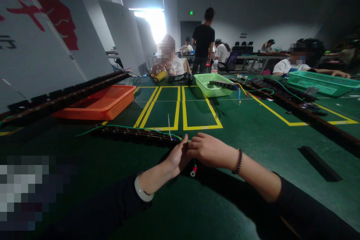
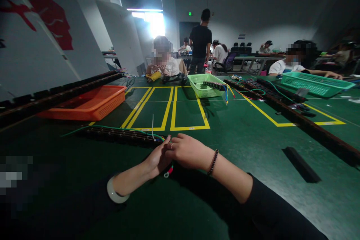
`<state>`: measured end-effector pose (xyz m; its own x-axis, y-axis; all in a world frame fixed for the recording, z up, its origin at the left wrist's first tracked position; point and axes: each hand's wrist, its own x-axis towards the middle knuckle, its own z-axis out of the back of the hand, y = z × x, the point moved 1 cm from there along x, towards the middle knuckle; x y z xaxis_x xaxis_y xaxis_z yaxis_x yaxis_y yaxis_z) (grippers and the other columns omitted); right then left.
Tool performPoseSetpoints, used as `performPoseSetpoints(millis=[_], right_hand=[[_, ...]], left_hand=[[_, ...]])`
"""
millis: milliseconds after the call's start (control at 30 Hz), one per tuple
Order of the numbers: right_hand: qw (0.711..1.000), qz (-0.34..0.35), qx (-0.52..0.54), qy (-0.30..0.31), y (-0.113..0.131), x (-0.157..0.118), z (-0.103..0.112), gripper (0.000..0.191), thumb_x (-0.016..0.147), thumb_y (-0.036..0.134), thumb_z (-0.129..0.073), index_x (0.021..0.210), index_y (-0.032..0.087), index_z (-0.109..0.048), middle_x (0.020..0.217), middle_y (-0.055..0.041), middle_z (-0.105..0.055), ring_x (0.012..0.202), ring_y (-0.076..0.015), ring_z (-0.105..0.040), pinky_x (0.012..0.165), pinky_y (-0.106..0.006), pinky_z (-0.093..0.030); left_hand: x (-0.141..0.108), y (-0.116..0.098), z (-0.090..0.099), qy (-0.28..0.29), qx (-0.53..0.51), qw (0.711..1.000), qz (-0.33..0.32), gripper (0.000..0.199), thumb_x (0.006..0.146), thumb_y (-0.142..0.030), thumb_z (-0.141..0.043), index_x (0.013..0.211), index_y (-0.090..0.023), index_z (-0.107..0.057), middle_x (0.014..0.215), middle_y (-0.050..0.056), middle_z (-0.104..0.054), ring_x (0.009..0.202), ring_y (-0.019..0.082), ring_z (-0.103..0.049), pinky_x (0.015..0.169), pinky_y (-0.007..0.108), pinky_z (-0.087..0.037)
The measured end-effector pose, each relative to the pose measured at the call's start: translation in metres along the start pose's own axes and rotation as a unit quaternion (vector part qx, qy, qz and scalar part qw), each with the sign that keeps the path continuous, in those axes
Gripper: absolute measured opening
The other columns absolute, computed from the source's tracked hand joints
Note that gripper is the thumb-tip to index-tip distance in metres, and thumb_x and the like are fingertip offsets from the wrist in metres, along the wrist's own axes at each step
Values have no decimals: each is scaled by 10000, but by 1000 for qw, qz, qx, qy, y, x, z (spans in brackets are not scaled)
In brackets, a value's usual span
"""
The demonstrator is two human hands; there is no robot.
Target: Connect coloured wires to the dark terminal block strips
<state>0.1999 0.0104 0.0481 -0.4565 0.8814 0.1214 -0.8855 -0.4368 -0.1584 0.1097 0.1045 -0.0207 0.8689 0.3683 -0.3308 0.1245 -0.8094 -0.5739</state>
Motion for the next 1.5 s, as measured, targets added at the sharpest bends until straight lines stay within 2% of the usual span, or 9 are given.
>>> performPoseSetpoints(millis=[133, 300, 467, 767, 933, 1067, 1200, 1400, 1500], right_hand=[[992, -85, 46, -80, -13, -7, 10, 124, 874, 153, -487, 909, 136, -605, 841, -67, -601, 793, -170, -491, 727, -296, -372], [928, -255, 154, -224, -36, -15, 3, 69, 868, 144, -532, 861, 142, -600, 799, -33, -601, 782, -132, -526, 703, -228, -393], [922, -302, 139, -200, -53, -19, -25, 79, 850, 123, -552, 801, 157, -603, 773, -21, -572, 694, -114, -518, 627, -209, -381], [966, -248, 49, -46, -54, -19, -66, 141, 862, 113, -509, 912, 136, -639, 845, -77, -623, 811, -182, -527, 764, -294, -414], [962, -256, 48, -86, -49, -23, -73, 178, 849, 145, -532, 988, 140, -644, 898, -88, -640, 879, -204, -520, 829, -344, -411], [945, -267, 86, -169, -39, -33, -77, 297, 849, 141, -520, 1136, 162, -596, 1126, -111, -595, 1049, -226, -497, 901, -381, -394], [919, -281, 126, -245, -23, -49, -64, 267, 927, 187, -401, 1137, 181, -565, 1096, -101, -588, 1021, -199, -513, 888, -372, -399], [962, -182, 53, -197, 2, -61, -48, 336, 854, 398, -557, 1084, 153, -567, 988, -104, -589, 900, -213, -512, 828, -388, -418], [973, -158, -26, -164, 5, -59, -52, 291, 872, 296, -536, 1117, 141, -566, 995, -103, -592, 893, -211, -506, 839, -380, -422]], left_hand=[[0, 0, -1, 30, 17, 999, -17, 397, 898, -449, -415, 774, -126, -609, 730, 71, -653, 712, 153, -628, 731, 295, -506], [-1, 3, 2, 37, 70, 996, -28, 362, 891, -430, -440, 853, -119, -622, 899, 131, -685, 877, 201, -641, 872, 350, -469], [-1, 2, 0, 28, 75, 997, -19, 347, 929, -366, -368, 836, -111, -585, 902, 135, -677, 905, 198, -637, 898, 355, -453], [0, 1, 1, 31, 65, 997, -11, 294, 905, -365, -442, 811, -112, -555, 908, 143, -670, 955, 211, -632, 961, 389, -416], [-1, -1, -1, 31, 62, 998, -3, 289, 910, -356, -436, 820, -110, -559, 915, 138, -671, 985, 215, -623, 969, 388, -410], [0, -2, 0, 41, 58, 997, 3, 289, 912, -348, -432, 839, -103, -568, 961, 148, -666, 1013, 218, -613, 993, 408, -394], [2, -1, 3, 44, 55, 998, 0, 258, 910, -325, -444, 845, -109, -568, 939, 125, -667, 989, 200, -621, 998, 394, -397], [3, 0, 3, 66, 56, 996, -10, 276, 916, -315, -429, 853, -95, -583, 1001, 153, -663, 1002, 202, -617, 987, 372, -411], [3, 0, 3, 74, 63, 995, -11, 277, 918, -302, -425, 854, -91, -593, 1020, 159, -661, 1007, 200, -614, 985, 368, -414]])
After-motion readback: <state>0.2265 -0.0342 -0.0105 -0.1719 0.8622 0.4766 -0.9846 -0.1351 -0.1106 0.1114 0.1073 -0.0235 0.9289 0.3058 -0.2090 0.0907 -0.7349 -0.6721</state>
